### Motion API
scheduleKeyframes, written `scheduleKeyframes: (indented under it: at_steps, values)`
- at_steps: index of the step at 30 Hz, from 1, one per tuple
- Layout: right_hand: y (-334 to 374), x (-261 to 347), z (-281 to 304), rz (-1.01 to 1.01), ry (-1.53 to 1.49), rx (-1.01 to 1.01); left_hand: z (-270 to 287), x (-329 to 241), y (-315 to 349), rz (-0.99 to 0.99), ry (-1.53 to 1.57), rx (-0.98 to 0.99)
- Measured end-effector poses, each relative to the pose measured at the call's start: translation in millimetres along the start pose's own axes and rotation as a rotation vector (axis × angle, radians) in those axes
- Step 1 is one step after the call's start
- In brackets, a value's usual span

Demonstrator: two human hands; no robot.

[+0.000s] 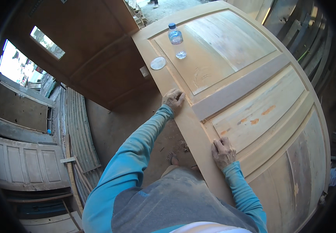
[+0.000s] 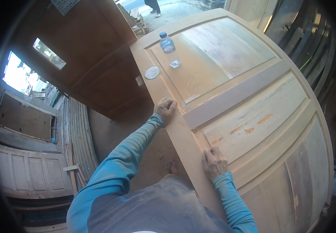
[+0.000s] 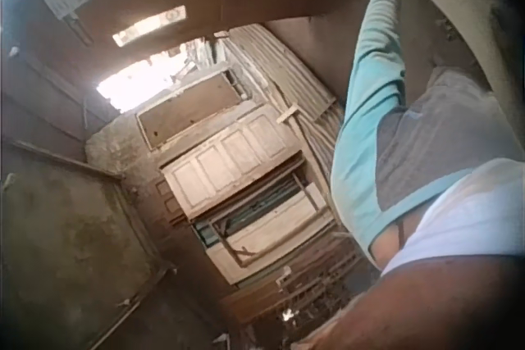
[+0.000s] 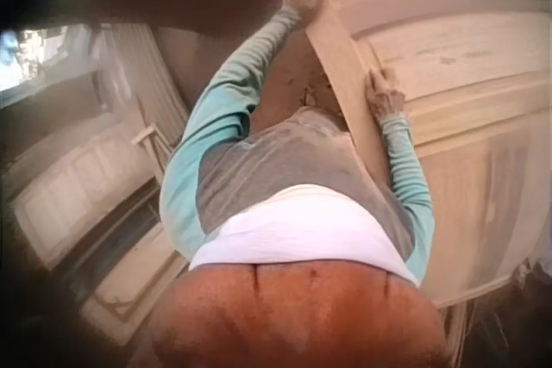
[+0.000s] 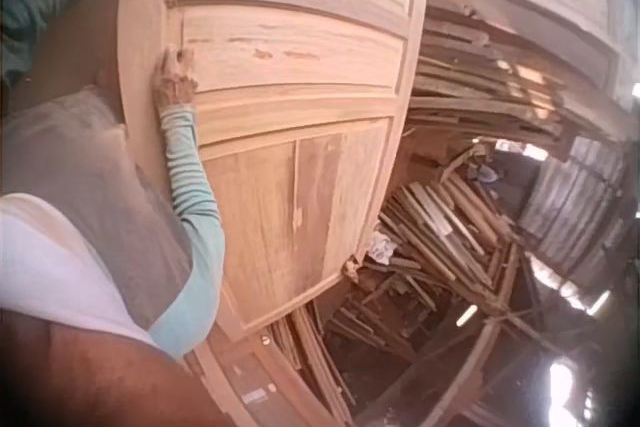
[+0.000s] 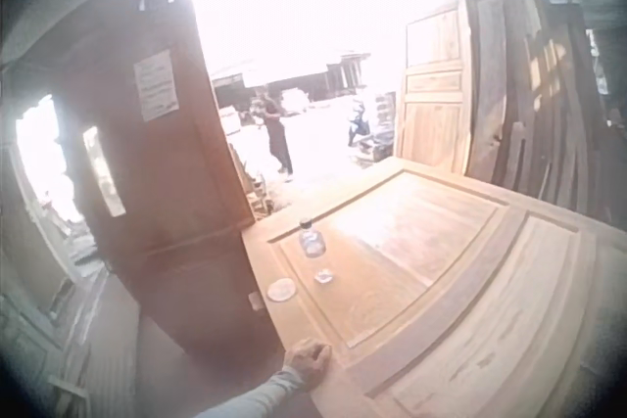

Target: The person sands the surface of a wooden door using a sanding block and their hand, covering various panels and edges of the door.

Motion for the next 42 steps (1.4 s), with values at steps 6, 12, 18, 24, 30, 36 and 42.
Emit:
scheduleKeyframes:
  at_steps: [6, 12, 18, 24, 30, 36, 42]
  values:
    - [-77, 15, -31, 0.148, -0.032, -0.073, 4, -7, -4, -0.02, 0.005, -0.021]
    - [2, 1, 7, 0.045, -0.033, -0.007, 14, -8, 0, 0.039, -0.015, 0.009]
    - [-6, -1, 4, 0.016, -0.039, -0.04, 9, -12, -3, 0.039, -0.041, 0.031]
    - [-41, 5, -10, 0.082, -0.032, -0.135, 13, -13, -7, 0.034, -0.012, 0.003]
    - [29, 1, 23, 0.035, 0.032, -0.067, 4, 0, 1, 0.045, 0.048, 0.049]
    - [-38, 3, -18, 0.043, -0.001, -0.074, -6, -1, 4, -0.06, -0.081, -0.162]
    - [-69, 8, -41, 0.1, 0.02, 0.011, 17, 33, 36, 0.114, 0.199, 0.042]
Point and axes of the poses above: each hand's wrist, its own y-axis away from the middle knuckle, its own z-axis out of the back of the hand, x = y × z, the point moved 8 cm from there along -y, towards the middle knuckle, and after that the axes turned 13 degrees about -y, right-handed, at the moved point
